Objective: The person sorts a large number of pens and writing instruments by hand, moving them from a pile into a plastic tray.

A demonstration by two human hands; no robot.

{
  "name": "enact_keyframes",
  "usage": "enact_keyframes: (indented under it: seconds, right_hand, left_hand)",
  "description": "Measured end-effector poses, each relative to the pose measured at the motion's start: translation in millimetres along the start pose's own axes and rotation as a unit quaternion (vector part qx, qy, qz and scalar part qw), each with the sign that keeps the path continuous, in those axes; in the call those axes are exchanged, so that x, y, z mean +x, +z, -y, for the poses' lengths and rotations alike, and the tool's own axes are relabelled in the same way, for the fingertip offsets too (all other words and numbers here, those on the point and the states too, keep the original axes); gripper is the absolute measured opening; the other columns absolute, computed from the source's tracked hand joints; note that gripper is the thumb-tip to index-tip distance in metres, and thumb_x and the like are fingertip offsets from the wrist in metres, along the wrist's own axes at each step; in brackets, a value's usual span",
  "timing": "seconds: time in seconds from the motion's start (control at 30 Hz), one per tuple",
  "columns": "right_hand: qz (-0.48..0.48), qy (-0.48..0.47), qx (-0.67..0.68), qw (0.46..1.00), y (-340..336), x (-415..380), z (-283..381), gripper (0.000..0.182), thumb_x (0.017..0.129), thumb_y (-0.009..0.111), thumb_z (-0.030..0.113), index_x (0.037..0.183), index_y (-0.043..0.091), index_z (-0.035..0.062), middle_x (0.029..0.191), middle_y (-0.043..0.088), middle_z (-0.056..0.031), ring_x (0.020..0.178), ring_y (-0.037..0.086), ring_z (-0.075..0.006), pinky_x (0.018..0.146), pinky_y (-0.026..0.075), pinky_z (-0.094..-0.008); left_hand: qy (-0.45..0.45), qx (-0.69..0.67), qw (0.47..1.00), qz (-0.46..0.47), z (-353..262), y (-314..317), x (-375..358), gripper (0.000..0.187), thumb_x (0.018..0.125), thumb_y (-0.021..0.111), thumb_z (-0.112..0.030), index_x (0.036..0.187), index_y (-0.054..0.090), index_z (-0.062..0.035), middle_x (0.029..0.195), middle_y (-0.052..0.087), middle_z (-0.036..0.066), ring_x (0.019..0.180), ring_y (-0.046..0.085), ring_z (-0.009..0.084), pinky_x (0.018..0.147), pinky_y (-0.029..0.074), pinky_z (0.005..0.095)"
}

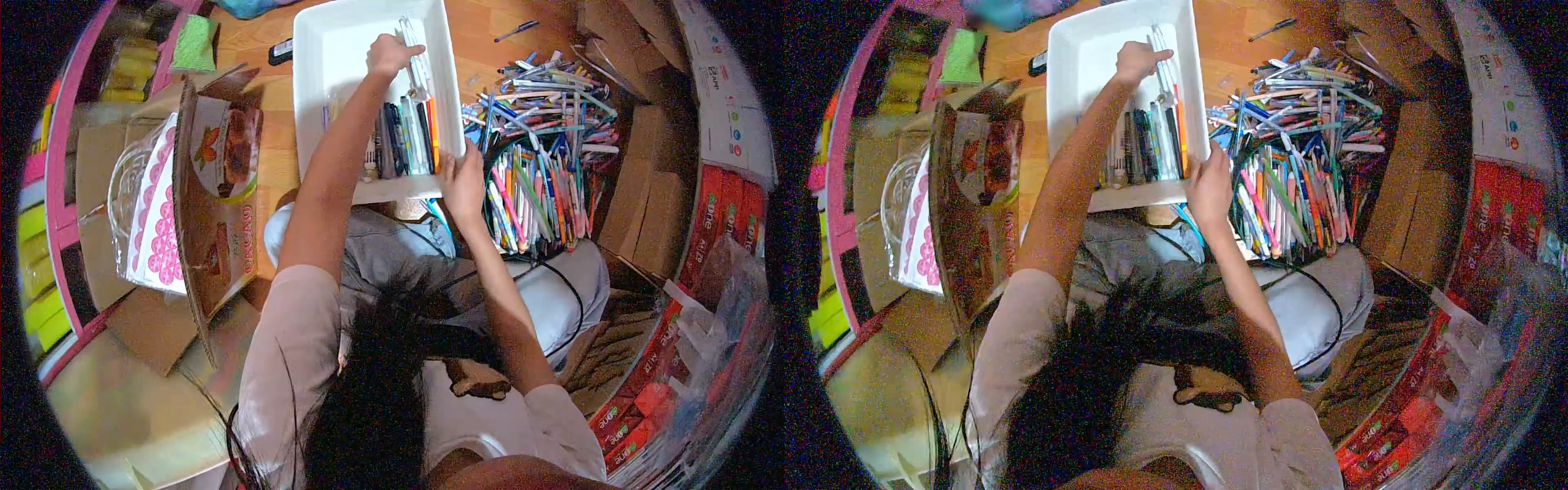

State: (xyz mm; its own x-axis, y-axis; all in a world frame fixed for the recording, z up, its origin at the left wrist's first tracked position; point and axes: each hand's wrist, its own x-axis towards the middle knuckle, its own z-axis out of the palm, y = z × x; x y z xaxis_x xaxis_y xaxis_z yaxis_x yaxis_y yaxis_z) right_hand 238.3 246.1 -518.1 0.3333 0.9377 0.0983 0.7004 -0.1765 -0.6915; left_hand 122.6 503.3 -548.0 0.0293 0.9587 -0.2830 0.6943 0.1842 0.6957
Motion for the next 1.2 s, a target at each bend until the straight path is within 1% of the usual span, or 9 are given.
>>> enact_keyframes:
  seconds: [0.27, 0.37, 0.47, 0.67, 0.9, 1.0, 1.07, 1.17, 1.2]
  right_hand:
    - [0.030, 0.041, 0.020, 0.999, -5, 1, 5, 0.041, 0.085, 0.053, 0.018, 0.118, 0.041, -0.0022, 0.103, 0.053, -0.0233, 0.087, 0.056, -0.0389, 0.073, 0.046, -0.0447]
    - [0.035, 0.050, 0.019, 0.998, -7, 2, 6, 0.040, 0.084, 0.053, 0.018, 0.117, 0.042, -0.0020, 0.103, 0.053, -0.0230, 0.086, 0.056, -0.0388, 0.072, 0.046, -0.0444]
    - [0.053, 0.065, 0.026, 0.996, -5, 2, 3, 0.040, 0.084, 0.053, 0.018, 0.117, 0.042, -0.0020, 0.103, 0.053, -0.0232, 0.087, 0.056, -0.0389, 0.072, 0.046, -0.0443]
    - [0.056, 0.064, 0.017, 0.996, -2, 1, 1, 0.038, 0.084, 0.052, 0.017, 0.116, 0.043, -0.0021, 0.103, 0.054, -0.0236, 0.089, 0.055, -0.0394, 0.073, 0.046, -0.0447]
    - [0.041, 0.059, 0.025, 0.997, -4, 1, 4, 0.035, 0.085, 0.052, 0.016, 0.114, 0.044, -0.0021, 0.100, 0.052, -0.0235, 0.089, 0.054, -0.0391, 0.075, 0.044, -0.0450]
    - [-0.040, -0.028, 0.031, 0.998, -15, 2, 10, 0.033, 0.085, 0.051, 0.015, 0.113, 0.045, -0.0021, 0.097, 0.049, -0.0222, 0.090, 0.049, -0.0374, 0.079, 0.041, -0.0432]
    - [-0.029, -0.039, 0.072, 0.996, -25, 4, 17, 0.030, 0.084, 0.050, 0.013, 0.110, 0.048, -0.0012, 0.097, 0.048, -0.0206, 0.092, 0.046, -0.0354, 0.082, 0.037, -0.0417]
    - [-0.082, -0.124, 0.017, 0.989, -34, 17, 40, 0.030, 0.085, 0.050, 0.020, 0.108, 0.051, 0.0004, 0.098, 0.051, -0.0210, 0.091, 0.049, -0.0353, 0.081, 0.038, -0.0423]
    - [-0.007, -0.089, 0.059, 0.994, -33, 22, 51, 0.031, 0.085, 0.050, 0.021, 0.108, 0.053, 0.0008, 0.097, 0.053, -0.0210, 0.089, 0.051, -0.0352, 0.079, 0.040, -0.0419]
  left_hand:
    - [0.048, 0.066, 0.997, -0.014, -10, 1, 6, 0.042, 0.059, 0.075, -0.043, 0.060, 0.065, -0.0021, 0.062, 0.064, 0.008, 0.062, 0.064, 0.0227, 0.067, 0.051, 0.0349]
    - [0.099, 0.116, 0.986, -0.068, -5, 4, 12, 0.043, 0.060, 0.074, -0.046, 0.054, 0.063, -0.0049, 0.050, 0.060, 0.005, 0.049, 0.060, 0.0155, 0.061, 0.051, 0.0304]
    - [0.093, 0.105, 0.990, -0.028, -15, -4, 4, 0.037, 0.058, 0.077, -0.037, 0.059, 0.065, -0.0024, 0.058, 0.063, 0.008, 0.062, 0.064, 0.0218, 0.068, 0.051, 0.0347]
    - [0.084, 0.109, 0.989, -0.054, -12, 1, 10, 0.028, 0.059, 0.073, -0.029, 0.063, 0.066, -0.0021, 0.059, 0.063, 0.009, 0.062, 0.065, 0.0222, 0.068, 0.052, 0.0343]
    - [0.054, 0.019, 0.998, -0.004, -18, -21, -8, 0.037, 0.062, 0.074, -0.037, 0.063, 0.065, -0.0005, 0.060, 0.064, 0.008, 0.061, 0.064, 0.0202, 0.064, 0.052, 0.0312]
    - [0.044, -0.079, 0.995, 0.046, -19, -56, -49, 0.039, 0.065, 0.074, -0.039, 0.064, 0.065, -0.0007, 0.062, 0.064, 0.007, 0.057, 0.062, 0.0162, 0.060, 0.050, 0.0270]
    - [0.040, -0.148, 0.983, 0.100, -7, -77, -82, 0.039, 0.067, 0.074, -0.038, 0.067, 0.066, -0.0002, 0.065, 0.064, 0.007, 0.055, 0.059, 0.0129, 0.058, 0.049, 0.0242]
    - [0.009, -0.225, 0.970, 0.089, 2, -82, -134, 0.038, 0.069, 0.073, -0.035, 0.074, 0.066, 0.0014, 0.071, 0.064, 0.008, 0.055, 0.056, 0.0096, 0.056, 0.048, 0.0230]
    - [-0.016, -0.237, 0.966, 0.104, 5, -82, -144, 0.038, 0.071, 0.073, -0.033, 0.080, 0.066, 0.0033, 0.072, 0.064, 0.007, 0.057, 0.056, 0.0092, 0.055, 0.047, 0.0215]
